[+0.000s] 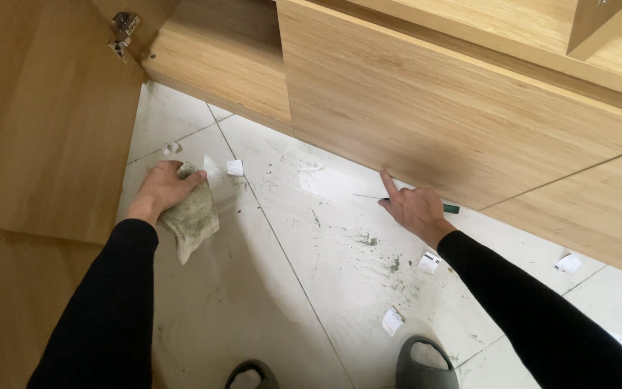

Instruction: The person uses a utility knife to scrape residue from the edges and seams of a light wood cabinet, then wipes the surfaces with a cloth. The person repeats scraping and wiping on multiple drawer fronts and seams, removing visible debris and cleaning the cabinet exterior.

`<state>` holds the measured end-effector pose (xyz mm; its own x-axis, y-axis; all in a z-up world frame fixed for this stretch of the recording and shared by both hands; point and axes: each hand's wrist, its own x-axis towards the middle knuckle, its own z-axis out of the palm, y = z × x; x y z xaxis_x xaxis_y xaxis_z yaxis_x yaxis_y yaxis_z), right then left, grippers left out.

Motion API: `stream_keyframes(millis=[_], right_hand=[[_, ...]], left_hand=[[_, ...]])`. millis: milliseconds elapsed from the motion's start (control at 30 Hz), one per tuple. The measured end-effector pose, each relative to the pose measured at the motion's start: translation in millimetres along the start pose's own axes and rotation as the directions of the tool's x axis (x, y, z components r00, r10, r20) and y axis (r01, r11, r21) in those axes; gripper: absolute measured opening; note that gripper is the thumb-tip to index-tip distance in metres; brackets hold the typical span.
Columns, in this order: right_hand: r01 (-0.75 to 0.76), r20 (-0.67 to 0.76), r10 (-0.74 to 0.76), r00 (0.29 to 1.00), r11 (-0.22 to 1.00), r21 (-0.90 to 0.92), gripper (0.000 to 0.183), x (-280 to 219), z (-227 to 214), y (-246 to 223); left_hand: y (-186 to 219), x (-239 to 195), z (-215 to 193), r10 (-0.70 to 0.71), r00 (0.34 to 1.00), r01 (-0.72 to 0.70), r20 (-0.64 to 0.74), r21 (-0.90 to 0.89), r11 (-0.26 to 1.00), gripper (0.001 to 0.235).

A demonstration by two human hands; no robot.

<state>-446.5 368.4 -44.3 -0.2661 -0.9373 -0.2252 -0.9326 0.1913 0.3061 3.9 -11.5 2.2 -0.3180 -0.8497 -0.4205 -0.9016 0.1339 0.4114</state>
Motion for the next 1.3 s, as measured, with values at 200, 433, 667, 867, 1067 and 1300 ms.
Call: stream_keyframes(millis=[200,433,667,867,1067,1300], right_hand=[[0.032,0.014,-0.033,0.999,0.997,0.064,0.083,-1.3,-14.1,-11.4],[-0.183,0.123,0.168,0.978,0.975,0.124,0.072,6.3,23.9,7.4],[0.083,0.082,-0.073,0.994,0.989,-0.125,0.070,-32.1,-32.7,-4.0],[0.059,-0.017,-0.061,0.998,0.994,-0.091,0.080,-1.1,-17.6,-1.3],[0.093,-0.188,-0.143,0.972,0.964,-0.249,0.077,12.1,25.9,-1.1],[0.107,-0.176,-0.153,0.973,0.964,-0.245,0.086,7.1,19.5,-6.5]], left_hand=[[-2.3,-2.9,-4.1,-0.002,1.000,0.002,0.017,0.020,1.000,0.091],[16.4,-21.4,-12.9,-0.017,0.999,0.016,0.035,0.011,1.000,0.092],[19.8,-19.6,-16.5,0.002,0.999,-0.002,0.045,0.010,1.000,0.090],[34.7,-14.9,-4.2,0.021,0.998,-0.023,0.060,0.024,0.999,0.089],[30.1,-15.2,-6.0,0.042,0.998,-0.043,0.046,0.017,0.999,0.089],[21.3,-10.3,-7.8,0.017,0.999,-0.019,0.050,0.040,0.999,0.086]])
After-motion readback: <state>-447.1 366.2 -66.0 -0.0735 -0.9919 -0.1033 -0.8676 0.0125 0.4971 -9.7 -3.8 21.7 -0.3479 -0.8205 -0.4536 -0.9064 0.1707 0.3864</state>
